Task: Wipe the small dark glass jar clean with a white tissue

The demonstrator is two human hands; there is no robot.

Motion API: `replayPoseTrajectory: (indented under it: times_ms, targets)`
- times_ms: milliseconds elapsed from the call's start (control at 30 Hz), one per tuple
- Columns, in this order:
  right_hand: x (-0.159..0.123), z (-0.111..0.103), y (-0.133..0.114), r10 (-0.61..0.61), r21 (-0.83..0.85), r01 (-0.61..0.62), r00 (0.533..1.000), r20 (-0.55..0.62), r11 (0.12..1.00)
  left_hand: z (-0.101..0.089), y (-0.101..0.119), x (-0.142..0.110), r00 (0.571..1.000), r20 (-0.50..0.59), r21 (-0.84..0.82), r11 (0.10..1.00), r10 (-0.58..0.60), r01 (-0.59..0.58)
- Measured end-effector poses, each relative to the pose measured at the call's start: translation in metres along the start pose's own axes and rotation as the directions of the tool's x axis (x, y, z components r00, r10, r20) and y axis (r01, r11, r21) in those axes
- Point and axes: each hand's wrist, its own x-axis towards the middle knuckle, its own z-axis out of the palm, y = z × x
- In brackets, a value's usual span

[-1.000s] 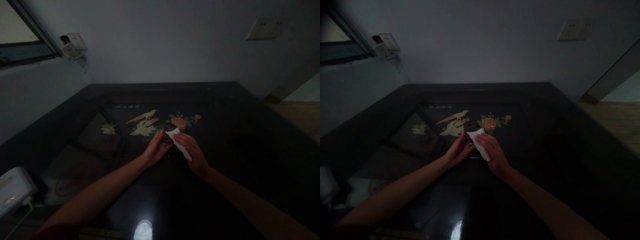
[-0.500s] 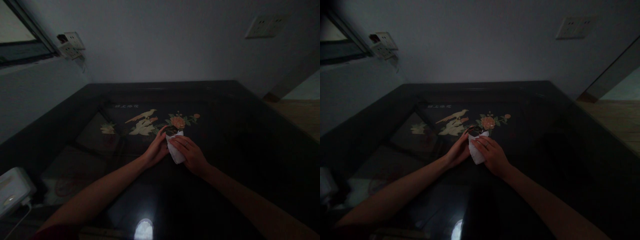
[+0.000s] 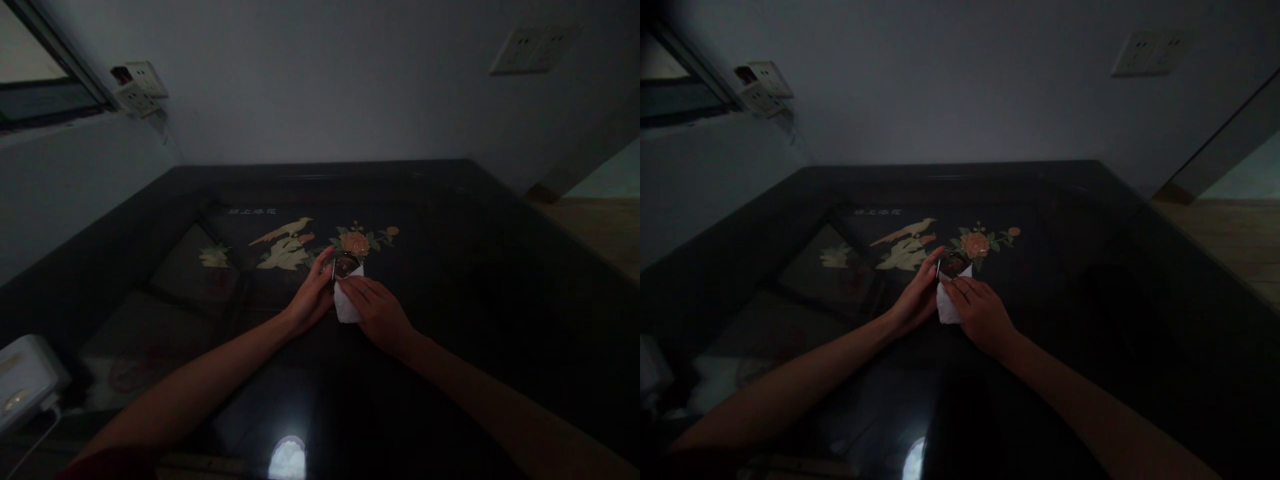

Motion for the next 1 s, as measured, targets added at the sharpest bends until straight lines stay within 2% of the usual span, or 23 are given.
replayPoseTrajectory:
  times_ms: [233,333,433,567,733,867,1000]
  targets:
    - [-0.0006,0.0017,-0.0025,-0.008,0.266,0.02,0.999,-0.046,0.964,0.0007,0.0008,0.0006,0.999,-0.038,-0.007,1.0,-0.008,0.007]
    - [-0.0006,0.0038,-0.004,0.012,0.293,0.002,0.999,-0.047,0.956,0.0018,0.0014,0.0011,1.0,-0.028,-0.026,1.0,0.005,-0.006]
    - [-0.0002,0.005,-0.0039,0.008,0.21,-0.007,1.0,-0.002,0.978,0.0029,0.0017,0.0016,0.999,-0.026,-0.037,0.999,0.019,-0.02]
    - [0.0012,0.0036,-0.0003,-0.021,-0.012,0.022,0.999,0.04,1.0,0.0042,0.0008,0.0022,0.999,-0.024,-0.054,0.998,0.021,-0.022]
    - [0.0033,-0.0013,0.0035,-0.09,-0.29,0.092,0.996,0.019,0.953,0.0057,-0.002,0.0034,0.999,-0.027,-0.078,0.996,0.042,-0.044]
    - [0.0042,-0.0039,0.0036,-0.097,-0.349,0.101,0.995,0.03,0.932,0.0032,-0.0034,0.0052,0.999,-0.033,-0.076,0.997,0.031,-0.033]
    - [0.0043,-0.0038,0.0013,-0.102,-0.302,0.108,0.994,0.035,0.947,0.0016,-0.0027,0.0067,0.998,-0.056,-0.097,0.995,0.0,-0.005]
